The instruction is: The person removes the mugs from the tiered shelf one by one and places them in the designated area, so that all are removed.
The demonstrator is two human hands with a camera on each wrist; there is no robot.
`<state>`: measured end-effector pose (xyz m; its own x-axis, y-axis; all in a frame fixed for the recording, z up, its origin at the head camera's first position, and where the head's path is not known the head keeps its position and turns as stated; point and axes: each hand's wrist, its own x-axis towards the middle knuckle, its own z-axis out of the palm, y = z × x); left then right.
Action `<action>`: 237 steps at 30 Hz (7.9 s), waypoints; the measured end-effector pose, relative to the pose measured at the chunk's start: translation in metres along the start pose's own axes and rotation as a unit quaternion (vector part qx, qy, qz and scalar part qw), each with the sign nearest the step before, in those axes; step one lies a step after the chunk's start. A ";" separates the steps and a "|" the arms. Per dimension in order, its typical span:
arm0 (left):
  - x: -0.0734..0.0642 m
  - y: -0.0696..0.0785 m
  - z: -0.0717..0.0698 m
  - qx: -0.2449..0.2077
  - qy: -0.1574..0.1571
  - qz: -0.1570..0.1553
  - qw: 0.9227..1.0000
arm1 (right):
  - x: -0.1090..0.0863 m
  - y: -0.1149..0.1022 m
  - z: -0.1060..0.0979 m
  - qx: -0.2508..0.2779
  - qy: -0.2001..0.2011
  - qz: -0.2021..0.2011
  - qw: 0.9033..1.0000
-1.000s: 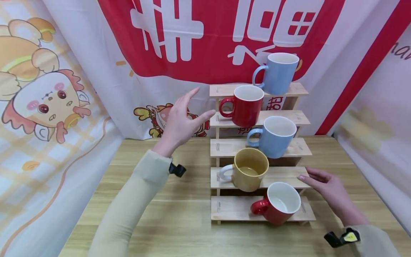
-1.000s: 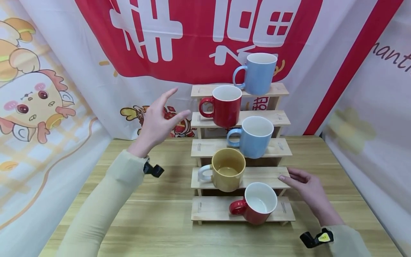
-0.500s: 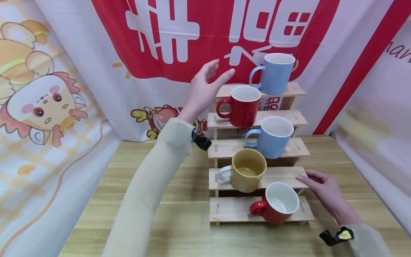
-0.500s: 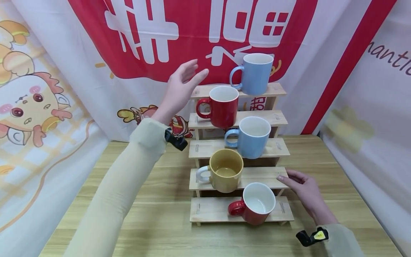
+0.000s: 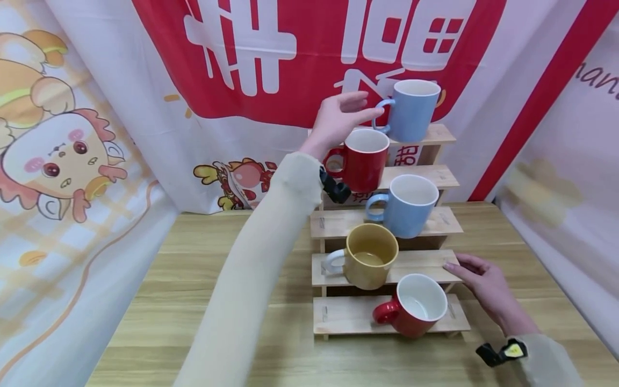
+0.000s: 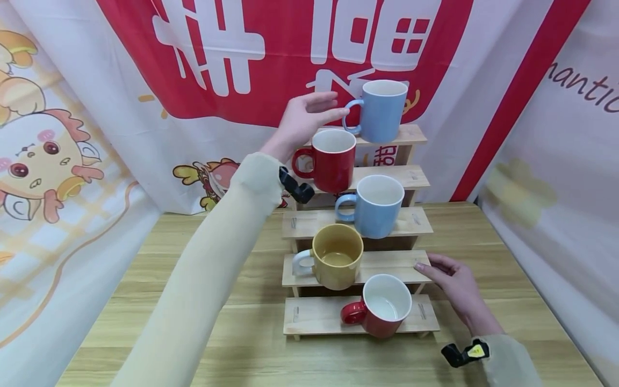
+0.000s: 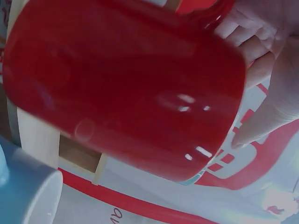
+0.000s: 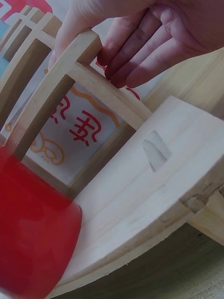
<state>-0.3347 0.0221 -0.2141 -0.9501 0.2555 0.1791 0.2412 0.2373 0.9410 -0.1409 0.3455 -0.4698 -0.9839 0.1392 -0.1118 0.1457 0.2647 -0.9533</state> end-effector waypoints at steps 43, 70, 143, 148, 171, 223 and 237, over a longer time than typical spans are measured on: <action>0.011 -0.010 -0.034 0.042 0.008 0.001 0.999 | -0.001 -0.001 0.001 -0.011 -0.009 -0.004 1.000; 0.007 -0.020 -0.012 -0.073 0.080 -0.048 0.993 | -0.004 -0.004 0.000 0.001 -0.009 0.006 1.000; -0.220 -0.259 -0.206 -0.192 0.412 0.039 0.890 | -0.004 0.003 0.003 0.028 -0.013 0.016 0.999; -0.219 -0.282 -0.208 -0.192 0.433 0.022 0.881 | -0.002 0.003 0.004 0.012 -0.006 0.014 1.000; -0.221 -0.341 -0.220 -0.249 0.481 -0.083 0.836 | -0.002 0.004 0.005 0.042 0.006 0.014 0.999; -0.173 -0.149 -0.128 -0.088 0.268 0.178 0.943 | -0.003 0.004 0.003 0.022 0.004 0.016 1.000; -0.130 -0.096 -0.083 -0.069 0.162 0.180 0.968 | -0.003 0.004 0.004 0.031 0.002 0.017 0.999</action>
<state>-0.2509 -0.1120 -0.3042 -0.8268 -0.0152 0.5622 0.5608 0.0539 0.8262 -0.1379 0.3425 -0.4745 -0.9781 0.1513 -0.1427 0.1717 0.2008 -0.9644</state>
